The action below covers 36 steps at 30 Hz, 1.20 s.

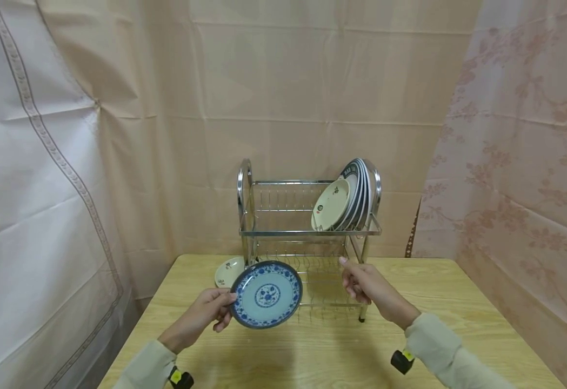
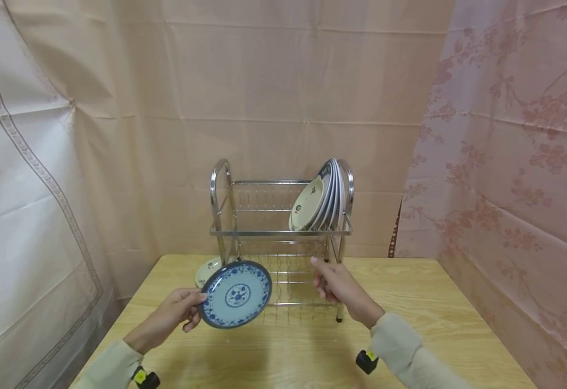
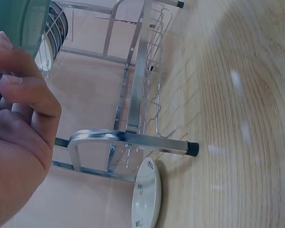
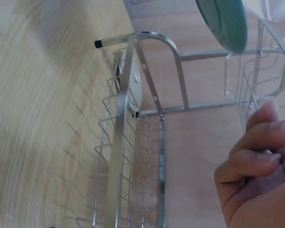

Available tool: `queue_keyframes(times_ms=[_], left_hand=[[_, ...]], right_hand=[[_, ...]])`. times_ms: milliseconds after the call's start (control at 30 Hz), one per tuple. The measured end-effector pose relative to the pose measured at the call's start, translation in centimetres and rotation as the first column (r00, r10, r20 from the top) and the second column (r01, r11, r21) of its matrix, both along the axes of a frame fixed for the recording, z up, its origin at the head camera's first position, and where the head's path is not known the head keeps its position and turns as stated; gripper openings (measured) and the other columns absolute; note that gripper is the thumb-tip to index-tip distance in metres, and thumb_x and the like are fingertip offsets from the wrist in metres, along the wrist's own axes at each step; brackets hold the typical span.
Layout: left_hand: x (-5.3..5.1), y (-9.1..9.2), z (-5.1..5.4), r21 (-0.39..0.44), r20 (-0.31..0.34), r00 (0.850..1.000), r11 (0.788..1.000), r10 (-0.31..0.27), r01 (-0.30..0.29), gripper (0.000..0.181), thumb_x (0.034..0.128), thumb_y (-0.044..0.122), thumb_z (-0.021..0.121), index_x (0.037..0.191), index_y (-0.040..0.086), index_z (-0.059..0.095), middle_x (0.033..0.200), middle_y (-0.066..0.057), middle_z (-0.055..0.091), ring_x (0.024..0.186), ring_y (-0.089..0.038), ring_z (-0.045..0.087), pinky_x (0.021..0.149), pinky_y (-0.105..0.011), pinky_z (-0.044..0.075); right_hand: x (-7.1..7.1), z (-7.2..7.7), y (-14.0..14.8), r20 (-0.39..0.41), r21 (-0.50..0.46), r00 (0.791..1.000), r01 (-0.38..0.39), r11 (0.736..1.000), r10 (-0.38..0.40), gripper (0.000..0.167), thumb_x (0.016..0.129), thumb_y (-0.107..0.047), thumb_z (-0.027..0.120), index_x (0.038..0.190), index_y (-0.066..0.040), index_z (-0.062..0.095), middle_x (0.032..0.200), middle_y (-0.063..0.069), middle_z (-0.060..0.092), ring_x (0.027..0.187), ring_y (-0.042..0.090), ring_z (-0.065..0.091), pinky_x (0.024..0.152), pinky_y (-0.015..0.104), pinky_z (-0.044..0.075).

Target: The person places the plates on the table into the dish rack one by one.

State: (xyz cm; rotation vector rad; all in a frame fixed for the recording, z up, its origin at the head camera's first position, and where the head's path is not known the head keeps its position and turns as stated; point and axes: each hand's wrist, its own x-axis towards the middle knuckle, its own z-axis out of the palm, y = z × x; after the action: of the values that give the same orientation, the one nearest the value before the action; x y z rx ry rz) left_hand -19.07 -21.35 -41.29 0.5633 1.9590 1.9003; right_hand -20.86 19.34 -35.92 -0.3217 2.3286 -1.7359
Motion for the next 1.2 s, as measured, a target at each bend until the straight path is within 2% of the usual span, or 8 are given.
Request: queue_keyframes(times_ms=[200, 400, 567, 900, 1033, 1133, 1200], left_hand=[[0.0, 0.6, -0.2, 0.007, -0.011, 1.0, 1.0, -0.019, 0.019, 0.032, 0.1088, 0.031, 0.051, 0.092, 0.005, 0.06, 0.072, -0.001, 0.06, 0.054, -0.007, 0.051, 0.05, -0.019, 0.043], [0.1, 1.2, -0.4, 0.002, -0.01, 1.0, 1.0, -0.028, 0.028, 0.032, 0.1083, 0.033, 0.053, 0.093, 0.005, 0.06, 0.071, -0.001, 0.06, 0.053, -0.007, 0.051, 0.05, -0.02, 0.042], [0.1, 1.5, -0.3, -0.006, -0.002, 0.999, 0.999, -0.034, 0.034, 0.033, 0.1076, 0.034, 0.053, 0.094, 0.005, 0.06, 0.072, -0.001, 0.06, 0.053, -0.007, 0.05, 0.05, -0.02, 0.042], [0.3, 2.0, -0.1, -0.018, 0.003, 0.999, 0.999, -0.045, 0.045, 0.03, 0.1071, 0.033, 0.054, 0.095, 0.006, 0.059, 0.071, 0.0, 0.06, 0.054, -0.008, 0.05, 0.05, -0.02, 0.041], [0.4, 2.2, 0.1, -0.017, -0.017, 0.998, 0.998, -0.058, 0.058, 0.03, 0.1081, 0.03, 0.052, 0.092, 0.006, 0.058, 0.071, -0.001, 0.059, 0.054, -0.007, 0.05, 0.05, -0.02, 0.041], [0.5, 2.3, 0.1, -0.021, -0.029, 0.997, 0.998, -0.068, 0.067, 0.029, 0.1085, 0.029, 0.052, 0.093, 0.005, 0.059, 0.072, -0.001, 0.06, 0.055, -0.007, 0.05, 0.05, -0.019, 0.042], [0.5, 2.3, 0.1, -0.024, -0.032, 0.997, 0.997, -0.073, 0.072, 0.029, 0.1085, 0.03, 0.053, 0.095, 0.004, 0.06, 0.074, -0.001, 0.061, 0.055, -0.007, 0.051, 0.051, -0.019, 0.043]], right_hand=[[0.6, -0.6, -1.4, 0.027, 0.037, 0.993, -0.113, 0.993, 0.112, 0.059, 0.104, -0.058, 0.048, 0.084, -0.005, 0.06, 0.06, 0.0, 0.054, 0.046, 0.009, 0.033, 0.043, 0.022, 0.03], [1.3, -1.0, -2.8, 0.058, 0.011, 0.986, -0.16, 0.987, 0.159, 0.058, 0.103, -0.059, 0.05, 0.084, -0.006, 0.065, 0.06, 0.0, 0.054, 0.045, 0.009, 0.032, 0.042, 0.023, 0.028], [1.8, -1.3, -3.7, 0.057, -0.012, 0.976, -0.208, 0.978, 0.208, 0.054, 0.105, -0.053, 0.052, 0.084, -0.005, 0.066, 0.06, 0.001, 0.055, 0.043, 0.008, 0.032, 0.042, 0.023, 0.027], [2.8, -1.1, -4.7, 0.052, -0.035, 0.964, -0.259, 0.965, 0.26, 0.042, 0.103, -0.042, 0.061, 0.086, -0.004, 0.065, 0.062, 0.0, 0.054, 0.046, 0.008, 0.034, 0.043, 0.022, 0.027], [3.0, -1.0, -4.9, 0.047, -0.045, 0.961, -0.272, 0.961, 0.274, 0.044, 0.104, -0.038, 0.061, 0.087, 0.002, 0.062, 0.063, -0.001, 0.055, 0.046, 0.007, 0.034, 0.043, 0.022, 0.026], [3.0, -1.0, -4.8, 0.043, -0.055, 0.963, -0.263, 0.963, 0.265, 0.041, 0.104, -0.035, 0.061, 0.087, 0.002, 0.062, 0.063, -0.002, 0.055, 0.046, 0.006, 0.035, 0.043, 0.02, 0.027], [2.9, -1.0, -4.8, 0.039, -0.058, 0.966, -0.254, 0.965, 0.257, 0.037, 0.104, -0.033, 0.061, 0.084, -0.002, 0.062, 0.063, -0.002, 0.054, 0.047, 0.007, 0.035, 0.043, 0.019, 0.028]])
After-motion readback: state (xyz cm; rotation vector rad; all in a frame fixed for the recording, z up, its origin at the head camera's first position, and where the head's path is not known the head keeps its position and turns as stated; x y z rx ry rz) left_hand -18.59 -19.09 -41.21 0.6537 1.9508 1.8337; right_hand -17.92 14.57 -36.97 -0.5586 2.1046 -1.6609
